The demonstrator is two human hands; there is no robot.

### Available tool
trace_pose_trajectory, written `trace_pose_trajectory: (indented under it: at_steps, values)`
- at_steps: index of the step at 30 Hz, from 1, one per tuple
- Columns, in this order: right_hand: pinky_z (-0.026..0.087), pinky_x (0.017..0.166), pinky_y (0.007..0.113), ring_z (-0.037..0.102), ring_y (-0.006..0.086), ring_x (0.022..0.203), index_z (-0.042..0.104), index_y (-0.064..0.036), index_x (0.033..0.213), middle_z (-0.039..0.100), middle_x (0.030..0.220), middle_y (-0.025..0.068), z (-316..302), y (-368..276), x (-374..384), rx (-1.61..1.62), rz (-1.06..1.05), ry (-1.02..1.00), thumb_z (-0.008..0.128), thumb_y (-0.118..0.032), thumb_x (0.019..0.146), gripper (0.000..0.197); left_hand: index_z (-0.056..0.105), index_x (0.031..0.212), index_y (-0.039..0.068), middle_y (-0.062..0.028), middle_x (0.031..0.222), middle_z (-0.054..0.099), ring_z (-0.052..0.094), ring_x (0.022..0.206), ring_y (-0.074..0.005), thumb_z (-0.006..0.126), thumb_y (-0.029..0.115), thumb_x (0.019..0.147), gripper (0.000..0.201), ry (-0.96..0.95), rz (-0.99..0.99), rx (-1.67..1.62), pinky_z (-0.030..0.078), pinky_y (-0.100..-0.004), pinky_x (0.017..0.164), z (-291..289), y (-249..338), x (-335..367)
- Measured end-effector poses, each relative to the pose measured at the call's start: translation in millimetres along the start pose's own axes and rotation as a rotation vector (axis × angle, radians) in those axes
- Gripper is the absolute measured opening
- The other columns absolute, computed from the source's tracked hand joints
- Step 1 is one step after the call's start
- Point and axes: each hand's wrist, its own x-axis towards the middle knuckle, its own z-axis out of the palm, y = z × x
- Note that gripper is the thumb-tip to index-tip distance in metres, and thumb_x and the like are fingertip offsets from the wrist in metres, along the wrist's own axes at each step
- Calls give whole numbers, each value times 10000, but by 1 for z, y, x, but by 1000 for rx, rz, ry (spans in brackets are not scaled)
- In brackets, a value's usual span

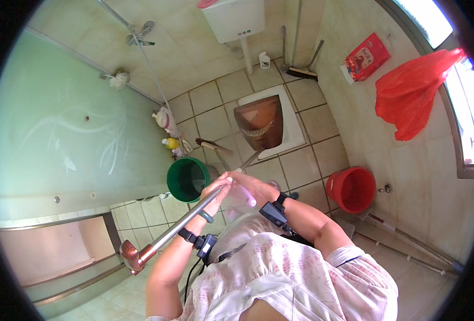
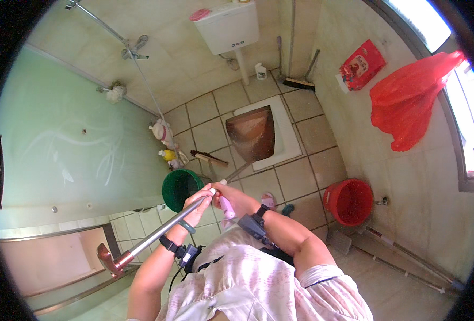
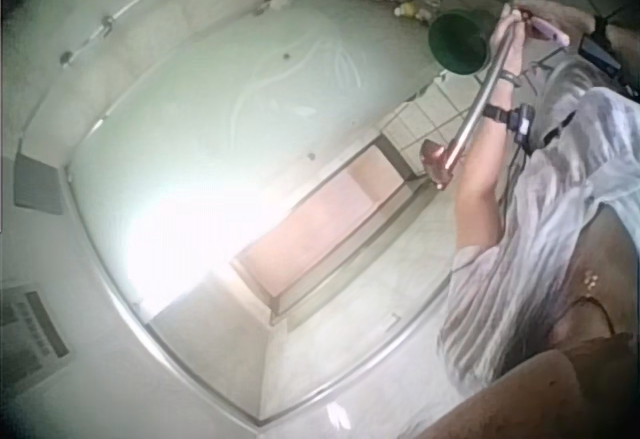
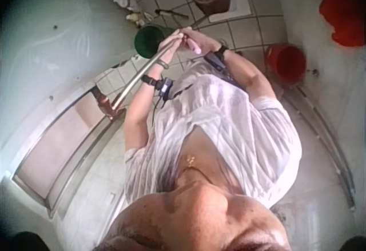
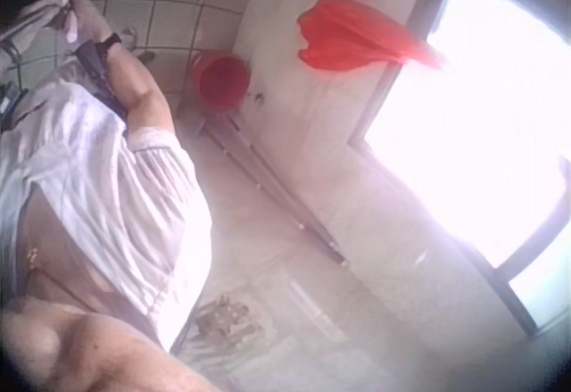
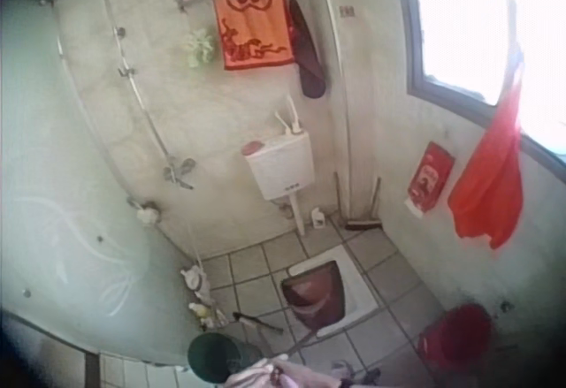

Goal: The person pours water from a bucket onto the tiled floor of a bathroom and uses a long-handled brush to scrub the surface and move the water towards a drain.

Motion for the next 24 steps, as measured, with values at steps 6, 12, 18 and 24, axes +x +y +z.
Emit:
trace_pose_trajectory:
  at_steps: [6, 12, 18, 24]
  values:
    - [411, 586, 216, 498, 60, 674, 564, -109, 980, 523, 766, -51, 12, -7, -7, -265, 39, -10, 436, -427, 942, 345, 585, 1042, 9, -153, 1276, 510, 541, 1095, -202, 553, 104, 897, 176, 134, -32, -180, 474, -292, 891, -3, 9, 0]
    - [339, 475, 194, 435, 47, 560, 520, -124, 817, 455, 660, -57, -2, -7, -15, -428, -18, 68, 504, -426, 914, 317, 560, 1038, 43, -162, 1246, 524, 581, 1009, -194, 535, 58, 885, 156, 373, -125, -547, 531, -333, 835, -31, 10, -5]
    - [350, 467, 243, 425, 92, 498, 509, -109, 686, 463, 591, -28, -99, 6, 14, -575, -47, 115, 517, -413, 898, 371, 554, 1037, 80, -153, 1302, 488, 565, 1068, -265, 553, 127, 893, 152, 360, -57, -708, 491, -397, 887, -76, 18, -35]
    - [395, 481, 239, 473, 101, 508, 500, -105, 670, 504, 609, -10, -145, -10, -1, -415, 41, 169, 534, -331, 909, 331, 583, 969, 96, -162, 1328, 453, 548, 1083, -322, 577, 128, 857, 117, 441, -11, -875, 474, -393, 918, -106, 38, -62]
